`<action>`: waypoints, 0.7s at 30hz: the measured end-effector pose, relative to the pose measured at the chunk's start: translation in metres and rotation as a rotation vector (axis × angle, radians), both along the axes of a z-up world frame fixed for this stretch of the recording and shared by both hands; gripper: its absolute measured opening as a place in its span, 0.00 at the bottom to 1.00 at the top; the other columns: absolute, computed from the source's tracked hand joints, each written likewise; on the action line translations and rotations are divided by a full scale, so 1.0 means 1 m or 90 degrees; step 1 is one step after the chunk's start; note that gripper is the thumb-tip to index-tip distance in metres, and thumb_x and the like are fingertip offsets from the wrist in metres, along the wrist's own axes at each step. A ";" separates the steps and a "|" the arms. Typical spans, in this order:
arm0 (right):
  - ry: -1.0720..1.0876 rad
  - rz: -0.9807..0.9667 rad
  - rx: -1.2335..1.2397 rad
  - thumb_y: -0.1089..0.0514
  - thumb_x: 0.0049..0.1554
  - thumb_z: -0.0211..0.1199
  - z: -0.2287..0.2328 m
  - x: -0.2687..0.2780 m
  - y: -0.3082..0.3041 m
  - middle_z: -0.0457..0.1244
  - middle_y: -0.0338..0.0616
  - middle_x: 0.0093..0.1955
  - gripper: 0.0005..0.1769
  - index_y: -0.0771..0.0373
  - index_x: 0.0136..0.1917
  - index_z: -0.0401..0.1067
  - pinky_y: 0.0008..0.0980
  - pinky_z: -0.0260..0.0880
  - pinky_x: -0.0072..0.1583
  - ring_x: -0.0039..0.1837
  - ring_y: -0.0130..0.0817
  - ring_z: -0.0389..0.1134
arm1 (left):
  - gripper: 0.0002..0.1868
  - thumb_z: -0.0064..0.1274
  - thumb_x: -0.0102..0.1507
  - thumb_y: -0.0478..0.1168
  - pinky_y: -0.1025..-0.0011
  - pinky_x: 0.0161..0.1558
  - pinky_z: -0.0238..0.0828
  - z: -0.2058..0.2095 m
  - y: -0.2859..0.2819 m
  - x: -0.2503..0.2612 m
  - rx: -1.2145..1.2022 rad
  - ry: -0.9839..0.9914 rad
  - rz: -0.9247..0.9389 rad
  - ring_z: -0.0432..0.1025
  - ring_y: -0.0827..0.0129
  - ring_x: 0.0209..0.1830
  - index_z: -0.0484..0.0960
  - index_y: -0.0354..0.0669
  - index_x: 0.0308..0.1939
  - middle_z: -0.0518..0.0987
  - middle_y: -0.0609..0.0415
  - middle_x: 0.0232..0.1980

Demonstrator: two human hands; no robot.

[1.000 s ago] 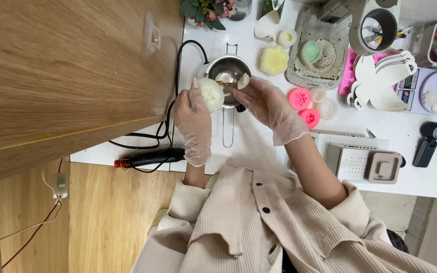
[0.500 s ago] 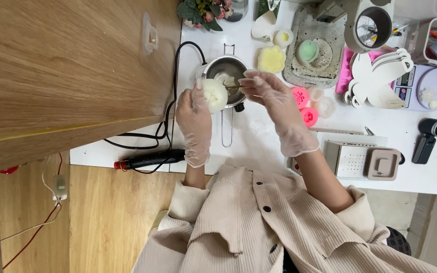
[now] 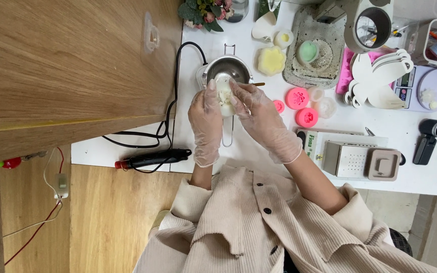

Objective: Melting wax and preparing a wax mold in a candle studio.

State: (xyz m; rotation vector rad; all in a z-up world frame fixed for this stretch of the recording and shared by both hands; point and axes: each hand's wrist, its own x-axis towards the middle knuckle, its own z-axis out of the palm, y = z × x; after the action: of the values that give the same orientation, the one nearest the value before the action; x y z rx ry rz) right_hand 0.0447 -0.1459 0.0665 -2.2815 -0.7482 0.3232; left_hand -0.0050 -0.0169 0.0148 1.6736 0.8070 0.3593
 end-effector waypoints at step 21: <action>0.348 -0.126 -0.035 0.44 0.59 0.65 -0.066 0.053 0.000 0.73 0.51 0.47 0.28 0.70 0.60 0.76 0.32 0.73 0.53 0.49 0.28 0.71 | 0.33 0.44 0.66 0.65 0.66 0.42 0.74 -0.016 0.007 0.037 -0.075 0.082 -0.041 0.79 0.64 0.32 0.88 0.41 0.30 0.85 0.51 0.28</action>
State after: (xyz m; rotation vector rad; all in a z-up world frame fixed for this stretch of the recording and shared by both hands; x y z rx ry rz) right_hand 0.0980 -0.1463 0.0009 -2.1423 -0.2332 0.8353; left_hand 0.0321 -0.0104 -0.0010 1.6204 0.8517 0.1573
